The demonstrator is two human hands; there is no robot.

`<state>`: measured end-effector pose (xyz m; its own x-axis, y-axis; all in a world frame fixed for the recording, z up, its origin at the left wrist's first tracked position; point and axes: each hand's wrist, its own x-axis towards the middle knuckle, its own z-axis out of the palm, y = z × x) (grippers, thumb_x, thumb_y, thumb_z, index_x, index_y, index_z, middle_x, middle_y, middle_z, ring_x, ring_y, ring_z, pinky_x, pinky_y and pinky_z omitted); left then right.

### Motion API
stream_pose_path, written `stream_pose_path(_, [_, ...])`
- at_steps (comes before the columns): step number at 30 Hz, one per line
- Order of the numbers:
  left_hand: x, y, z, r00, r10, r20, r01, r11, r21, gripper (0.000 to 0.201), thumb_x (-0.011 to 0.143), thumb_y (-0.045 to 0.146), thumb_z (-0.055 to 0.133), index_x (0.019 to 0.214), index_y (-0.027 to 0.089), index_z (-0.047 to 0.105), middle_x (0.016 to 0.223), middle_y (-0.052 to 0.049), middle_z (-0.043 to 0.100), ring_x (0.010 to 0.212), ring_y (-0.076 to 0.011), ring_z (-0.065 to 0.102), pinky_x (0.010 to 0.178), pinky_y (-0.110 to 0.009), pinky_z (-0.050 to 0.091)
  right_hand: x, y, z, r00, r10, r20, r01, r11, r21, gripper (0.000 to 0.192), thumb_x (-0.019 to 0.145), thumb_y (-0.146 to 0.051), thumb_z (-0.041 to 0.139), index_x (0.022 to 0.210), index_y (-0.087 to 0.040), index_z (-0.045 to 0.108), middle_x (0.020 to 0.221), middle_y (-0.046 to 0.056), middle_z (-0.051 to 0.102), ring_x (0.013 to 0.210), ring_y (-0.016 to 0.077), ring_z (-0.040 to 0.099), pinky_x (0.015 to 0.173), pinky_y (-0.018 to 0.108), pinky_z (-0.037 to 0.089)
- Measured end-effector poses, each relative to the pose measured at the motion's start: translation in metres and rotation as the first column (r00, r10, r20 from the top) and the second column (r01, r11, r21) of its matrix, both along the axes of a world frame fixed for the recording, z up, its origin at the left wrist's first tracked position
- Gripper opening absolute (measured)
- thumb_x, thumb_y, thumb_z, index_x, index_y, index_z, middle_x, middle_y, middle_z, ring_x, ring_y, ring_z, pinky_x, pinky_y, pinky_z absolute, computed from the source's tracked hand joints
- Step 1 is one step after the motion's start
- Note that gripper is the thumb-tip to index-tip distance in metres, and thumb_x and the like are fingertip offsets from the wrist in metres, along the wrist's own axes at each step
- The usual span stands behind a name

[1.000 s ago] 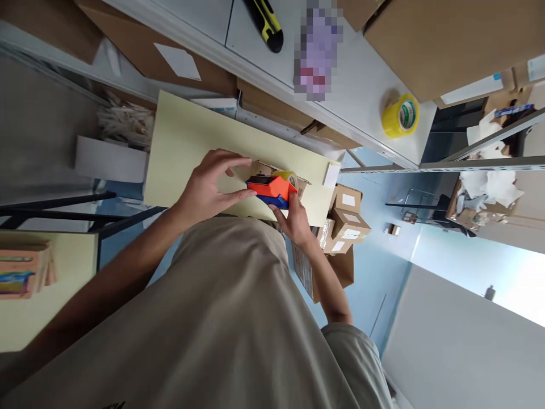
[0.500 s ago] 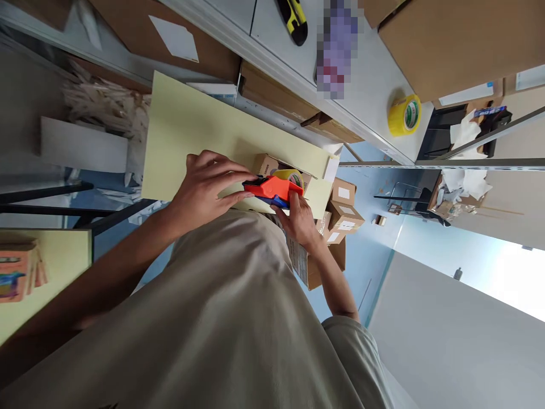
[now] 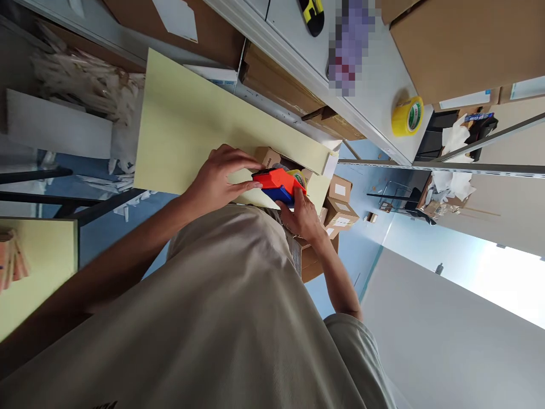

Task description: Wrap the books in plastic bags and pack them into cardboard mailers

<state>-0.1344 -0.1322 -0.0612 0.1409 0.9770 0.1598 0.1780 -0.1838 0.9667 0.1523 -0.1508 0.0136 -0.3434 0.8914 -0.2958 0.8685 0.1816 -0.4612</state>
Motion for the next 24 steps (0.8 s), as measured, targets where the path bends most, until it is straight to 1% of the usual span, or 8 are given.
stream_pose_path(4, [0.004, -0.007, 0.006, 0.996, 0.092, -0.019, -0.092, 0.996, -0.022, 0.039, 0.106, 0.058, 0.082, 0.136, 0.031, 0.084, 0.134, -0.007, 0.081, 0.126, -0.0357, 0.07, 0.121, -0.06, 0.055, -0.001, 0.001, 0.005, 1.0, 0.006, 0.009, -0.006, 1.0, -0.006, 0.061, 0.114, -0.086, 0.052, 0.137, -0.029, 0.053, 0.105, 0.012, 0.077, 0.088, 0.0363, 0.076, 0.08, 0.055, 0.068])
stream_pose_path(6, [0.005, -0.009, 0.006, 0.995, 0.096, -0.029, -0.096, 0.995, -0.016, 0.038, 0.108, 0.057, 0.08, 0.138, 0.032, 0.083, 0.135, -0.006, 0.082, 0.127, -0.0347, 0.071, 0.121, -0.059, 0.055, -0.001, 0.001, 0.004, 1.0, 0.007, 0.007, -0.007, 1.0, -0.012, 0.06, 0.114, -0.084, 0.053, 0.137, -0.029, 0.054, 0.106, 0.012, 0.077, 0.089, 0.0367, 0.076, 0.081, 0.055, 0.069])
stream_pose_path(12, [0.001, -0.009, -0.002, 0.997, -0.005, -0.08, 0.005, 1.0, 0.002, 0.044, 0.116, 0.064, 0.066, 0.137, 0.032, 0.087, 0.135, -0.006, 0.086, 0.125, -0.0329, 0.071, 0.122, -0.058, 0.053, -0.005, -0.006, -0.005, 0.997, 0.007, 0.078, -0.004, 0.999, -0.046, 0.064, 0.117, -0.081, 0.051, 0.149, -0.026, 0.051, 0.11, 0.015, 0.077, 0.096, 0.0369, 0.077, 0.083, 0.051, 0.067])
stream_pose_path(15, [-0.008, -0.008, 0.003, 0.996, -0.052, -0.075, 0.046, 0.996, -0.078, 0.045, 0.113, 0.064, 0.071, 0.137, 0.03, 0.087, 0.138, -0.007, 0.085, 0.129, -0.0328, 0.071, 0.123, -0.055, 0.052, -0.009, -0.007, -0.001, 0.975, 0.07, 0.209, -0.051, 0.994, -0.093, 0.054, 0.121, -0.074, 0.048, 0.145, -0.025, 0.051, 0.113, 0.015, 0.076, 0.102, 0.0376, 0.077, 0.085, 0.05, 0.066])
stream_pose_path(17, [-0.016, -0.004, 0.008, 0.995, -0.097, -0.019, 0.093, 0.983, -0.155, 0.047, 0.107, 0.065, 0.078, 0.136, 0.028, 0.088, 0.137, -0.008, 0.086, 0.129, -0.0324, 0.072, 0.12, -0.052, 0.055, -0.01, -0.004, 0.007, 0.962, 0.11, 0.249, -0.077, 0.988, -0.137, 0.05, 0.12, -0.071, 0.05, 0.141, -0.026, 0.052, 0.113, 0.015, 0.077, 0.1, 0.0372, 0.077, 0.084, 0.048, 0.065])
stream_pose_path(20, [-0.022, 0.005, 0.005, 0.979, -0.149, 0.141, 0.188, 0.928, -0.321, 0.052, 0.099, 0.068, 0.086, 0.128, 0.025, 0.09, 0.127, -0.008, 0.088, 0.12, -0.0297, 0.076, 0.11, -0.045, 0.06, -0.01, 0.006, 0.022, 0.971, 0.135, 0.197, -0.09, 0.971, -0.22, 0.052, 0.115, -0.071, 0.057, 0.138, -0.025, 0.057, 0.11, 0.013, 0.079, 0.09, 0.0336, 0.076, 0.08, 0.045, 0.062])
stream_pose_path(22, [-0.018, 0.012, -0.006, 0.954, -0.133, 0.267, 0.244, 0.864, -0.44, 0.053, 0.094, 0.068, 0.089, 0.119, 0.022, 0.092, 0.118, -0.009, 0.088, 0.111, -0.0273, 0.078, 0.103, -0.04, 0.062, -0.011, 0.016, 0.031, 0.976, 0.136, 0.173, -0.083, 0.955, -0.285, 0.055, 0.109, -0.071, 0.063, 0.136, -0.023, 0.062, 0.107, 0.011, 0.081, 0.086, 0.0311, 0.074, 0.078, 0.042, 0.059])
stream_pose_path(24, [-0.006, 0.017, -0.024, 0.925, -0.075, 0.373, 0.281, 0.795, -0.537, 0.051, 0.088, 0.067, 0.095, 0.108, 0.02, 0.092, 0.109, -0.009, 0.088, 0.105, -0.0261, 0.079, 0.099, -0.039, 0.062, -0.015, 0.027, 0.036, 0.973, 0.128, 0.191, -0.054, 0.934, -0.353, 0.057, 0.104, -0.071, 0.067, 0.134, -0.022, 0.067, 0.104, 0.01, 0.082, 0.085, 0.0293, 0.073, 0.078, 0.039, 0.057])
